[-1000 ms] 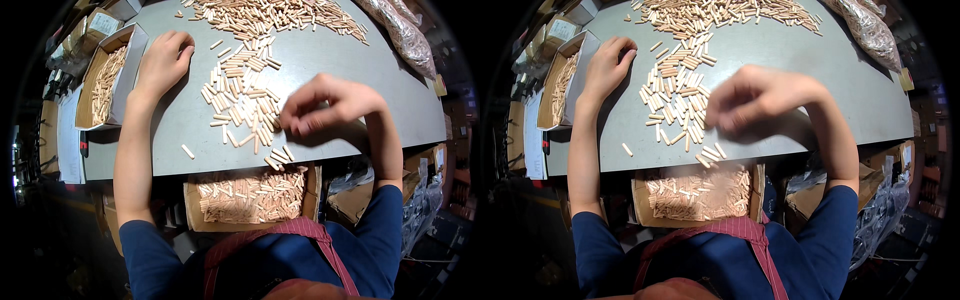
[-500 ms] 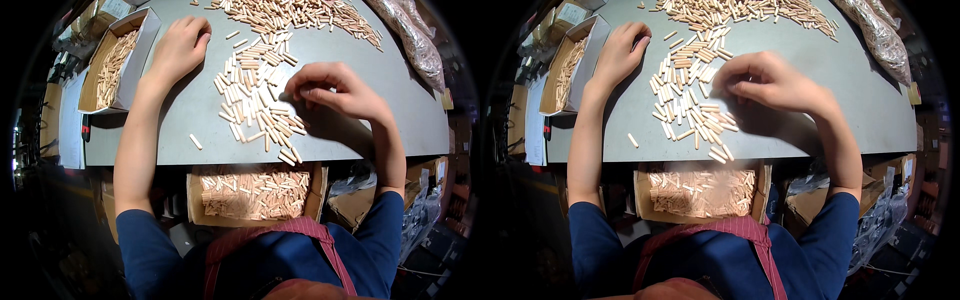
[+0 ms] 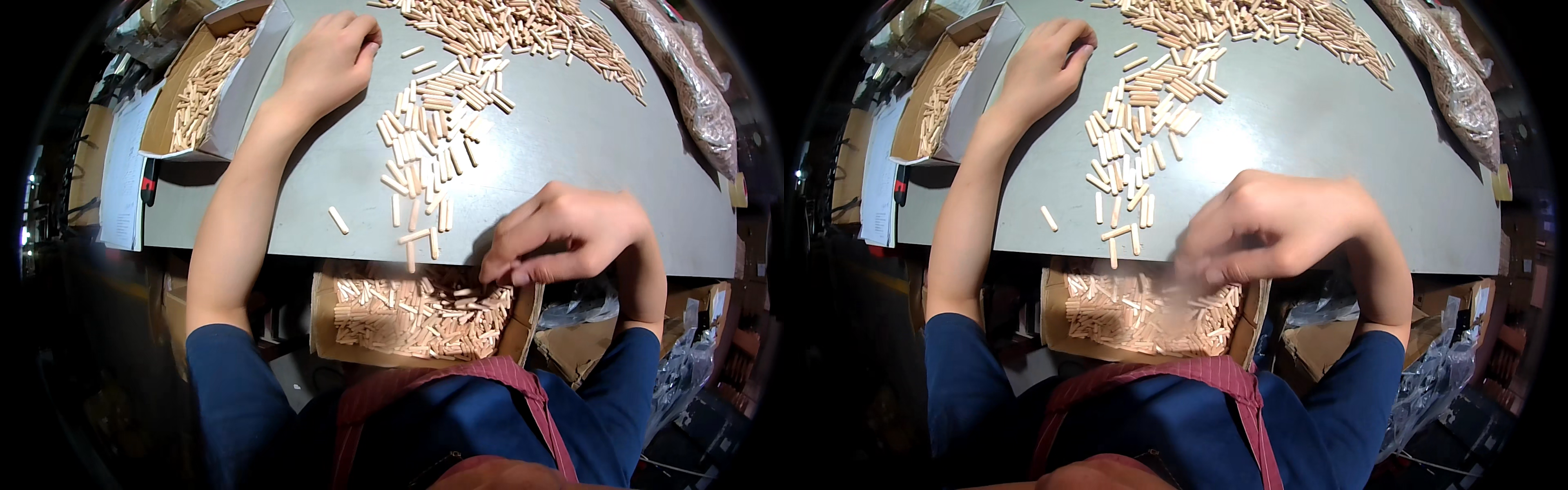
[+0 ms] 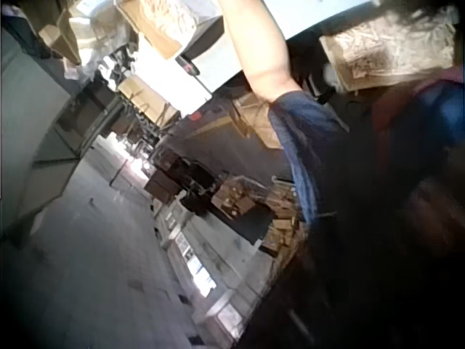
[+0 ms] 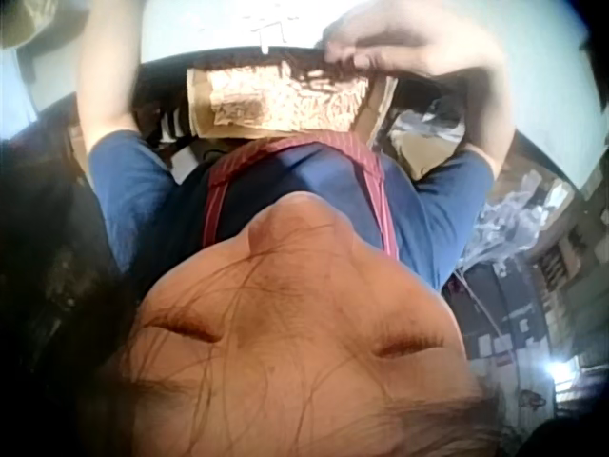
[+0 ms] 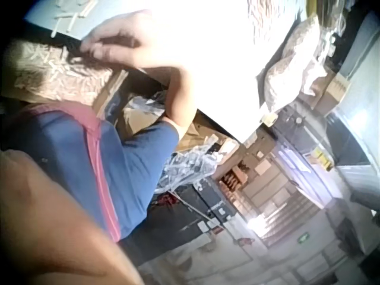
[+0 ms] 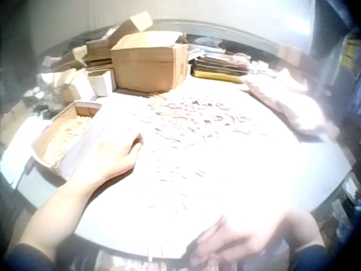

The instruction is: The person sorts small wooden dowels on a table by hand, picking them up and placing them into a cardboard box below. The person repeatedly gathers dowels from the table surface and transfers them into the box, maintaining a steady workflow throughout the clip.

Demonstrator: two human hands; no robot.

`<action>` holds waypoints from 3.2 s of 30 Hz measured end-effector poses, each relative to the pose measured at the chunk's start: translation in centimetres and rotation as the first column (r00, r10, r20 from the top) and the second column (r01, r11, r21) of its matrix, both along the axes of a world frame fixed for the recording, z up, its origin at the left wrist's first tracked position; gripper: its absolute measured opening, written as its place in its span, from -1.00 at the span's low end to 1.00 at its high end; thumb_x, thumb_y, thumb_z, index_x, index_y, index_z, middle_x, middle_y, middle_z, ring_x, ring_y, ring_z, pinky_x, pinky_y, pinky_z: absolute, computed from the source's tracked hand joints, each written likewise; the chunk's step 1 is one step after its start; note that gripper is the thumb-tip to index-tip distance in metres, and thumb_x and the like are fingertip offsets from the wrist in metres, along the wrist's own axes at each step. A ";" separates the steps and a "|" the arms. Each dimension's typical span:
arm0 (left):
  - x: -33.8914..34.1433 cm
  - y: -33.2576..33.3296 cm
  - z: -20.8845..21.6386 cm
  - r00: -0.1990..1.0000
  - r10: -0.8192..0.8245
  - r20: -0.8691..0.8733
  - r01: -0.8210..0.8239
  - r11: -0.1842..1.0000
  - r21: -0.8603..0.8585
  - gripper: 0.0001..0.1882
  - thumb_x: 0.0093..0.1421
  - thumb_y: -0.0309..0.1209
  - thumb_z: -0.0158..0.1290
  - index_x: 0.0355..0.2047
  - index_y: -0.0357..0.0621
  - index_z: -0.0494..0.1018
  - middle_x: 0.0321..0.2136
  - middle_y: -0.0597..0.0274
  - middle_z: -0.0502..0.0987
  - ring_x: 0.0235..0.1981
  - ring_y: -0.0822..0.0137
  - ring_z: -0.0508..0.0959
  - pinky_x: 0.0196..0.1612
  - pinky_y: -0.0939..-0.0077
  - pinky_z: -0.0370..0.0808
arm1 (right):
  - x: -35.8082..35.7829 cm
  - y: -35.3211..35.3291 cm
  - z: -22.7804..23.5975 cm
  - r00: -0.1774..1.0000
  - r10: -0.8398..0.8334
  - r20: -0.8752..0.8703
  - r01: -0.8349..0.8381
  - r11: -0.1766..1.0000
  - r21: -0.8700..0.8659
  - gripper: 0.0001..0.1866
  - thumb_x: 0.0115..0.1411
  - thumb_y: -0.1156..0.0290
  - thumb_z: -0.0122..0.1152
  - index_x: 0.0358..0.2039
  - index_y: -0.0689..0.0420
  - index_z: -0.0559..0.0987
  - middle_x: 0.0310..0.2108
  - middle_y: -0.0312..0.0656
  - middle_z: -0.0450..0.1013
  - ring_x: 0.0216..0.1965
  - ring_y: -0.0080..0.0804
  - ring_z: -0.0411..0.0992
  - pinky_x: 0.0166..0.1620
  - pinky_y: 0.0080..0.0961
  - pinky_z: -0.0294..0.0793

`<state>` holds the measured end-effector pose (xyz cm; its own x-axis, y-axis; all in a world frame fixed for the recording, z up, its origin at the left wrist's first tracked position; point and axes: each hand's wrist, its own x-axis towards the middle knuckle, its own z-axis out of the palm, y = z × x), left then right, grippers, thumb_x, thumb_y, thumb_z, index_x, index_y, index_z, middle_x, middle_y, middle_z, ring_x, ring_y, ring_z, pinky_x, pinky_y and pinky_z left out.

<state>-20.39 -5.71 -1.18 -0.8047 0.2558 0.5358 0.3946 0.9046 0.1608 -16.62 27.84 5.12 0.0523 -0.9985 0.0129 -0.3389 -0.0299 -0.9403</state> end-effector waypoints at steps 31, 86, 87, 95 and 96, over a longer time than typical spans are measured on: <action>17.2 4.1 2.4 0.901 0.024 0.433 0.070 0.977 -0.201 0.19 0.35 0.37 -0.05 0.55 -0.43 -0.12 0.53 -0.40 -0.05 0.59 -0.20 -0.07 0.58 -0.16 -0.22 | -4.6 0.2 -6.9 0.505 -0.818 -0.277 0.692 0.575 -0.436 -0.38 0.41 0.57 0.11 0.44 0.26 0.24 0.29 0.10 0.43 0.35 -0.05 0.41 0.40 -0.23 0.37; 11.2 4.4 2.4 0.768 -0.525 0.366 0.006 0.578 0.816 -0.40 0.60 -0.09 -0.14 0.32 -0.44 0.37 0.13 -0.11 0.63 0.27 0.20 0.54 0.37 0.34 0.37 | -5.5 0.1 -5.2 0.561 -0.671 0.485 0.785 0.617 -0.055 -0.70 0.44 0.31 0.22 0.00 0.28 0.65 -0.11 -0.11 0.65 -0.03 -0.34 0.66 0.19 -0.40 0.58; 11.4 4.6 2.5 0.757 -0.537 0.371 -0.013 0.555 0.831 -0.40 0.60 -0.09 -0.14 0.31 -0.44 0.38 0.13 -0.11 0.63 0.26 0.20 0.55 0.36 0.34 0.37 | -5.5 0.1 -5.2 0.560 -0.675 0.481 0.787 0.615 -0.055 -0.71 0.44 0.32 0.22 0.00 0.28 0.65 -0.11 -0.11 0.65 -0.03 -0.34 0.66 0.19 -0.40 0.58; 11.5 4.6 2.4 0.705 -0.593 0.388 -0.046 0.509 0.860 -0.45 0.59 -0.17 -0.15 0.29 -0.46 0.39 0.14 -0.15 0.62 0.27 0.16 0.56 0.35 0.33 0.39 | -5.6 0.3 -5.1 0.601 -0.671 0.434 0.752 0.658 -0.025 -0.72 0.48 0.30 0.18 -0.07 0.26 0.66 -0.16 -0.15 0.64 -0.10 -0.42 0.66 0.10 -0.48 0.63; 11.6 4.6 2.3 0.700 -0.603 0.383 -0.043 0.500 0.865 -0.45 0.59 -0.18 -0.15 0.30 -0.46 0.39 0.15 -0.16 0.61 0.27 0.16 0.55 0.35 0.33 0.39 | -5.9 0.3 -5.3 0.608 -0.660 0.442 0.745 0.667 -0.029 -0.72 0.47 0.30 0.18 -0.07 0.28 0.66 -0.16 -0.13 0.64 -0.11 -0.39 0.67 0.08 -0.45 0.66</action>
